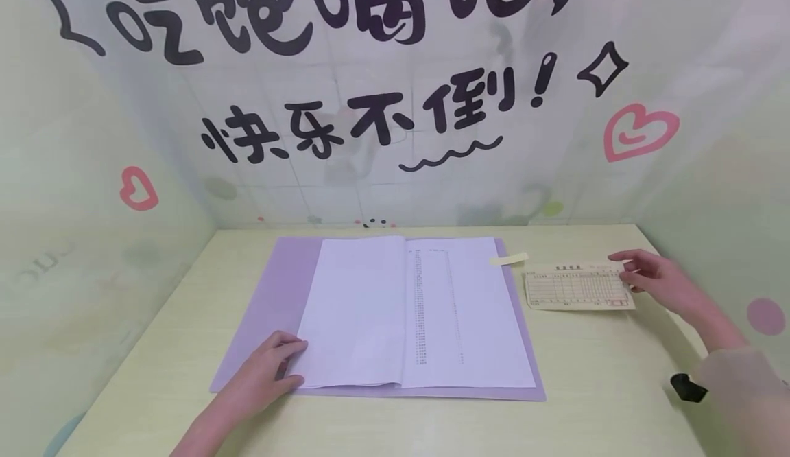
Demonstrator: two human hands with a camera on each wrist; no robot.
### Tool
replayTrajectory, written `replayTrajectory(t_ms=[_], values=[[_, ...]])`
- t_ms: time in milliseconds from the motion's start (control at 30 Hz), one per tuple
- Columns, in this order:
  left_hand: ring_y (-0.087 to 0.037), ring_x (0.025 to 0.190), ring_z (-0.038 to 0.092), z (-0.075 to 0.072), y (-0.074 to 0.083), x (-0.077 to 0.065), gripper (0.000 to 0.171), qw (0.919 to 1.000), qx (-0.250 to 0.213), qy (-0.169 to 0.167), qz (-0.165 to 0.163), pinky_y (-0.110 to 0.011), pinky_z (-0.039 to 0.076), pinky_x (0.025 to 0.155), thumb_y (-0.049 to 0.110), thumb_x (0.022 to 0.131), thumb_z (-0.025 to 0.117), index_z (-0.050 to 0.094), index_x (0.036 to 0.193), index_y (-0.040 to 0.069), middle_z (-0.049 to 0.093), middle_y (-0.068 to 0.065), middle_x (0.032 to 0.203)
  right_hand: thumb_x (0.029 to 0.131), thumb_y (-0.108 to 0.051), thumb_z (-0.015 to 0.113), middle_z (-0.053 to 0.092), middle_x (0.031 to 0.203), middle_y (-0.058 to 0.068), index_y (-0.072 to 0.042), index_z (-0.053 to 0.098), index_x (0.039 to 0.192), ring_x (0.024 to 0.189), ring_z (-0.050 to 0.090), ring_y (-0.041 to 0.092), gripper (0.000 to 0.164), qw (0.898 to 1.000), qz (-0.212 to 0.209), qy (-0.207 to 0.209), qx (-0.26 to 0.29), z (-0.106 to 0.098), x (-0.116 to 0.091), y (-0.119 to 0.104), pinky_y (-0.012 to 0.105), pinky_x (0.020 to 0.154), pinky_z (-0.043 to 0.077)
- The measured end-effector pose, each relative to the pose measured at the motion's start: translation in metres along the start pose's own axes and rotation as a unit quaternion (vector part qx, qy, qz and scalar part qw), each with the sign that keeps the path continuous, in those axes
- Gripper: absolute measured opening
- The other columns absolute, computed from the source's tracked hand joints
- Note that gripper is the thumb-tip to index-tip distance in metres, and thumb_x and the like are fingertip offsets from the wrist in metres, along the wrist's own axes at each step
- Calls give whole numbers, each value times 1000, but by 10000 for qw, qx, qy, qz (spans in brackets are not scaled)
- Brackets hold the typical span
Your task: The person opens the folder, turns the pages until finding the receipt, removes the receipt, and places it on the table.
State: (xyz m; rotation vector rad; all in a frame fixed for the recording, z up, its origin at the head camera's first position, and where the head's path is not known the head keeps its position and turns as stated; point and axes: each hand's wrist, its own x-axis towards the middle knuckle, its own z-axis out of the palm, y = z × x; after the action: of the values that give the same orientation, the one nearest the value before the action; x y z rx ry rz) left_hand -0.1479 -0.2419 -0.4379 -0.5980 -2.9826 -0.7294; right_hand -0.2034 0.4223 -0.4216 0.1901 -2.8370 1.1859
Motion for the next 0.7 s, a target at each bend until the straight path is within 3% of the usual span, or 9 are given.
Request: replayTrajectory(t_ms=[133,367,567,700], values=[[-3,84,51,1,-1,0,48,10000,8,49,70,-20,50,73,10,75,83,68,119,-3,60,-5,117,100,-14,57,57,92,0,-1,55,129,77,55,2,31,9998,29,-94,143,5,0,7,23,64,54],[-3,84,52,0,-1,-1,49,10000,15,-14,33,-20,50,73,10,75,83,67,120,-3,59,-6,117,98,-9,59,59,89,0,5,53,128,71,56,7,34,9995,75,-257,183,10,2,12,24,59,51],[-6,88,54,0,1,0,48,9999,102,-27,-6,-21,52,76,10,76,82,67,120,-3,60,-6,117,96,-9,61,60,98,12,4,51,133,74,54,6,41,9982,283,-501,-190,12,4,9,22,62,49],[-7,88,55,0,2,1,48,9999,127,-38,-46,-22,52,76,10,76,82,67,120,-2,60,-6,117,95,-9,62,60,98,12,3,53,133,75,51,3,41,9972,302,-514,-443,14,5,9,21,63,46]])
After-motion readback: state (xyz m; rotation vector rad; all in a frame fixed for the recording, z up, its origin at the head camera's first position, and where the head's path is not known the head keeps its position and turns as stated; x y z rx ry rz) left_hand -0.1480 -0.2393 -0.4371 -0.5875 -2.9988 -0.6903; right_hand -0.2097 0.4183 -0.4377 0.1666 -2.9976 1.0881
